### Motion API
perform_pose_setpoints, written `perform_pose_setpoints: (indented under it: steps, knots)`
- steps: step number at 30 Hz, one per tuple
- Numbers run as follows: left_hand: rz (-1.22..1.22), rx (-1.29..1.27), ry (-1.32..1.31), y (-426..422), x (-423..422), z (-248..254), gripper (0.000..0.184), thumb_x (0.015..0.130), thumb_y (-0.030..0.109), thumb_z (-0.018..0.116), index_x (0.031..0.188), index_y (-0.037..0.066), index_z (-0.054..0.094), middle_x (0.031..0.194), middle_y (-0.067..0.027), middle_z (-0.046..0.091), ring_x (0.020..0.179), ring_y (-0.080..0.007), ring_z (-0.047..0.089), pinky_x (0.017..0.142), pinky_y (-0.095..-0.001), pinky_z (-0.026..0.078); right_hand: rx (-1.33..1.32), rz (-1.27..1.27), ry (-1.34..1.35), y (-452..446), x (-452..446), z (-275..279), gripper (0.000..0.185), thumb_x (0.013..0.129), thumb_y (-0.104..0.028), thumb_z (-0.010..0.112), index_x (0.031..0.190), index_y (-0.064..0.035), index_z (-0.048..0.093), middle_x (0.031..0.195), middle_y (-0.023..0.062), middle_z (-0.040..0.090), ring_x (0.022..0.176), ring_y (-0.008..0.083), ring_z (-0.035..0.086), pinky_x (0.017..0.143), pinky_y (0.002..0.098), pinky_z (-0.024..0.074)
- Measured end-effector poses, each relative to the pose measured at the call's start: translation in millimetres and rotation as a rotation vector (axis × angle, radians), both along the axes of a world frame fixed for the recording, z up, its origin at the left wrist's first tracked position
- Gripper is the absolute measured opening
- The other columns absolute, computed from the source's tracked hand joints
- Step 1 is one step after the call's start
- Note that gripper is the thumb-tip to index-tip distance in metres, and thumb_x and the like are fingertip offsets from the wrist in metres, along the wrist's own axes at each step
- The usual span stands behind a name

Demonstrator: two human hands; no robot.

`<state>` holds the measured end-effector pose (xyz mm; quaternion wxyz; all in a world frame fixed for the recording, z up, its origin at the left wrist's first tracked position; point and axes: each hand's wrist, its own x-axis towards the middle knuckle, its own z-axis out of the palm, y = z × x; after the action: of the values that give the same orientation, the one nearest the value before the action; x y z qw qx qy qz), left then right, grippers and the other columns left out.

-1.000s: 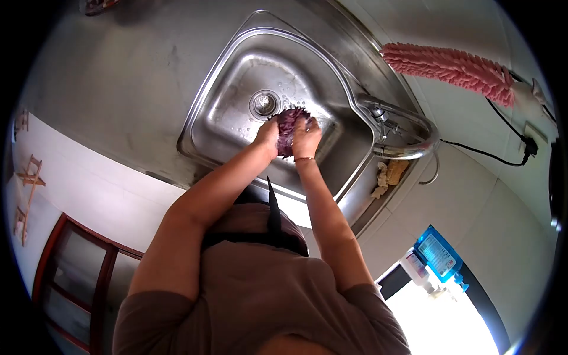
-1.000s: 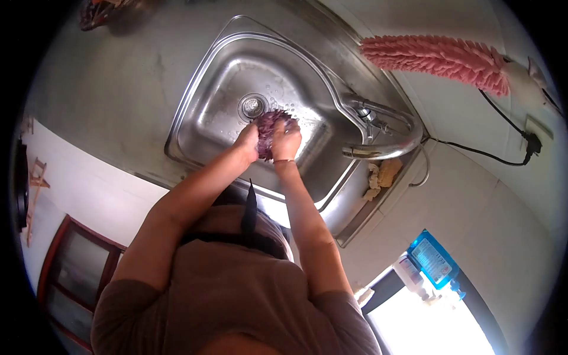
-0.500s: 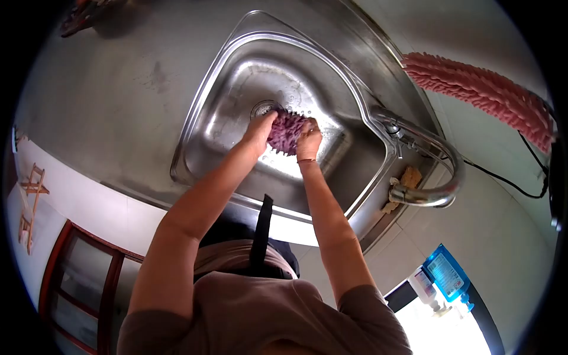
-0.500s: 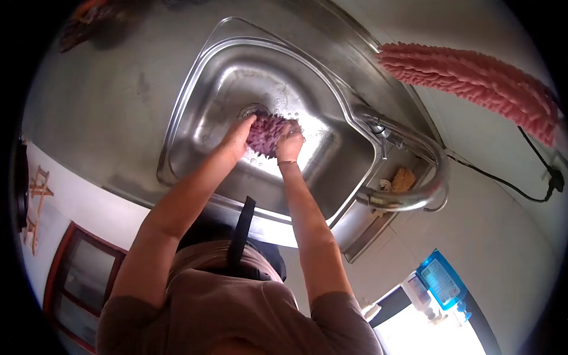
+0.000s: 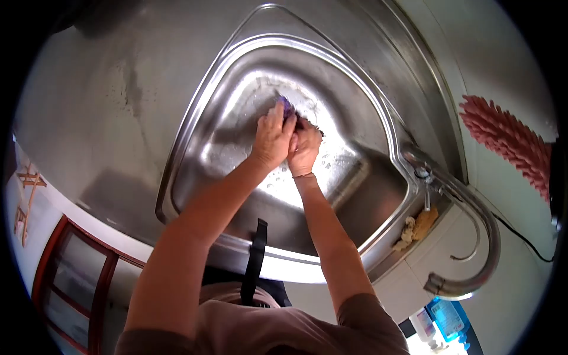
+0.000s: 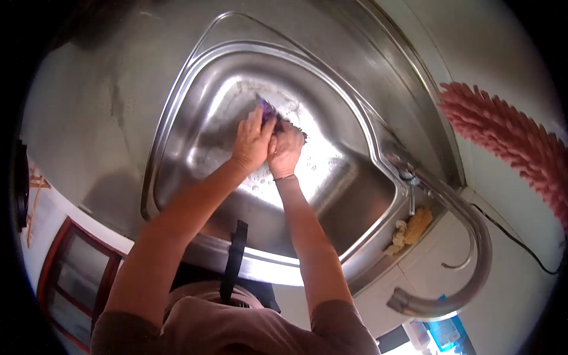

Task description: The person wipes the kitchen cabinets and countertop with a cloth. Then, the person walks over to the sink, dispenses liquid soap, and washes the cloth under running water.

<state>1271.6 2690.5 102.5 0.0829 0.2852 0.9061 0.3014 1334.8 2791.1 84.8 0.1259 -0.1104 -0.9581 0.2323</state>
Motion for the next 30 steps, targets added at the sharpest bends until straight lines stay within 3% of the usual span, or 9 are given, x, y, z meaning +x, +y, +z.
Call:
perform_pose_setpoints:
  steps: [1, 5, 8, 12, 17, 22, 25, 28, 30]
  knots:
    - [-0.012, -0.035, 0.3, 0, 0, -16, 0.038, 0.075, 0.022, 0.056, 0.109, 0.004, 0.056, 0.111, -0.0186, 0.05, 0.095, -0.0281, 0.052, 0.078, -0.0406, 0.041, 0.077, -0.002, -0.034, 0, -1, -10, 0.023, 0.084, -0.023, 0.047, 0.09, -0.0042, 0.06, 0.107, 0.0156, 0.055, 0.095, 0.0349, 0.05, 0.083, 0.0432, 0.041]
    - [0.04, 0.015, 0.184, 16, -27, -36, 0.03, 0.076, 0.021, 0.056, 0.101, 0.006, 0.061, 0.094, -0.013, 0.06, 0.087, -0.027, 0.057, 0.073, -0.037, 0.047, 0.147, -0.087, -0.168, 16, -33, -23, 0.02, 0.081, -0.024, 0.052, 0.076, -0.0068, 0.06, 0.083, 0.0152, 0.061, 0.073, 0.0338, 0.058, 0.065, 0.0449, 0.0468]
    - [0.268, -0.111, -0.369, 41, -60, 2, 0.019, 0.074, 0.021, 0.058, 0.081, 0.002, 0.06, 0.089, -0.0153, 0.06, 0.085, -0.032, 0.058, 0.072, -0.0374, 0.049, 0.028, -0.228, -0.351, 26, -66, 2, 0.021, 0.081, -0.02, 0.053, 0.067, -0.0053, 0.058, 0.066, 0.0155, 0.059, 0.055, 0.039, 0.057, 0.058, 0.0484, 0.0469]
    - [0.273, -0.037, -0.587, 30, -62, 5, 0.02, 0.074, 0.019, 0.056, 0.078, -0.001, 0.059, 0.093, -0.0187, 0.058, 0.09, -0.0346, 0.055, 0.079, -0.0383, 0.047, -0.257, -0.071, 0.003, 40, -34, 2, 0.009, 0.071, -0.009, 0.055, 0.067, -0.0012, 0.053, 0.086, 0.0182, 0.06, 0.082, 0.037, 0.056, 0.075, 0.0436, 0.0444]
    - [-0.419, 0.06, 0.243, -25, 2, -22, 0.018, 0.078, 0.014, 0.048, 0.084, 0.001, 0.059, 0.107, -0.0159, 0.053, 0.103, -0.0299, 0.049, 0.091, -0.0457, 0.036, -0.01, 0.13, 0.067, 11, 27, -7, 0.01, 0.07, -0.011, 0.059, 0.072, -0.0023, 0.055, 0.101, 0.017, 0.054, 0.092, 0.0362, 0.05, 0.087, 0.0474, 0.0348]
    - [-0.399, 0.0, 0.188, 4, -19, -33, 0.018, 0.08, 0.019, 0.049, 0.09, 0.006, 0.057, 0.095, -0.015, 0.06, 0.096, -0.0298, 0.055, 0.087, -0.0443, 0.041, 0.069, 0.142, -0.05, 33, -8, -26, 0.016, 0.079, -0.019, 0.053, 0.078, -0.0035, 0.056, 0.087, 0.0189, 0.06, 0.078, 0.0339, 0.059, 0.07, 0.0448, 0.0467]
    - [-0.013, -0.08, -0.36, 36, -50, -7, 0.018, 0.081, 0.018, 0.048, 0.089, 0.005, 0.056, 0.076, -0.0179, 0.06, 0.074, -0.035, 0.06, 0.07, -0.0436, 0.048, -0.023, -0.119, -0.394, 42, -50, 0, 0.023, 0.085, -0.024, 0.047, 0.076, -0.0047, 0.055, 0.067, 0.0204, 0.061, 0.063, 0.0373, 0.061, 0.059, 0.047, 0.0477]
    - [0.154, -0.013, -0.472, 35, -50, 6, 0.016, 0.078, 0.018, 0.049, 0.081, 0.005, 0.058, 0.072, -0.0199, 0.06, 0.076, -0.0357, 0.06, 0.074, -0.0427, 0.047, -0.015, 0.011, -0.006, 44, -39, 9, 0.017, 0.082, -0.017, 0.051, 0.075, -0.0028, 0.057, 0.074, 0.0201, 0.059, 0.072, 0.0362, 0.057, 0.067, 0.0448, 0.0437]
    - [-0.268, 0.002, -0.284, 8, -29, 16, 0.013, 0.075, 0.019, 0.052, 0.076, 0.008, 0.059, 0.086, -0.0209, 0.06, 0.092, -0.0365, 0.056, 0.085, -0.047, 0.041, -0.045, 0.135, 0.179, 34, -5, 24, 0.009, 0.073, -0.011, 0.059, 0.072, -0.0022, 0.057, 0.085, 0.0169, 0.053, 0.082, 0.0342, 0.051, 0.075, 0.0445, 0.0389]
